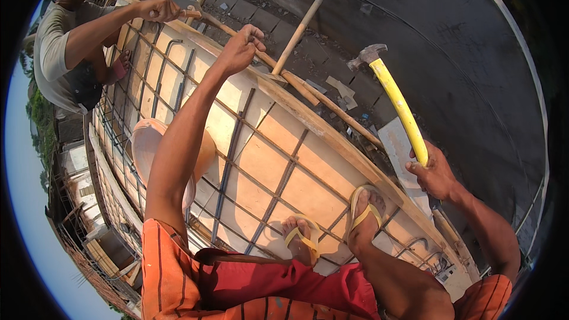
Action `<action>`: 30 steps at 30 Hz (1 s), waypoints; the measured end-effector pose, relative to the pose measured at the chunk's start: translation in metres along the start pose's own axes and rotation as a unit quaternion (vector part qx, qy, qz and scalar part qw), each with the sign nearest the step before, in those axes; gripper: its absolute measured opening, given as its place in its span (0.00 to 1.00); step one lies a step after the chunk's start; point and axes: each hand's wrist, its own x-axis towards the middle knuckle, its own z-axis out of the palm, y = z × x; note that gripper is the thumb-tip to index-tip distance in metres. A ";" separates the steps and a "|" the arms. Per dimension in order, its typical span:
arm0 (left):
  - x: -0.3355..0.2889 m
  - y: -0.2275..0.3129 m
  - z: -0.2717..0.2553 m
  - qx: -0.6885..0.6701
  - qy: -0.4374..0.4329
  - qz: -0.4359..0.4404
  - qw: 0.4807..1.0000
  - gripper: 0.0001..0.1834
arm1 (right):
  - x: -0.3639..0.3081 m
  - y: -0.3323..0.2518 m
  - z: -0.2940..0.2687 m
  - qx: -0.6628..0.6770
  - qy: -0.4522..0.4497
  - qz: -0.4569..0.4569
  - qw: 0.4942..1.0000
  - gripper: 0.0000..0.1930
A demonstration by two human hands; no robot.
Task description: The person aligns a curved board against a rebar cage and secures it with wooden supports using a hammer, checking the alignment with a spirit level.
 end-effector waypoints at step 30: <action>0.126 -0.198 -0.109 0.342 0.041 -0.123 0.931 0.12 | 0.213 -0.095 0.153 0.208 -0.096 -0.194 0.954 0.22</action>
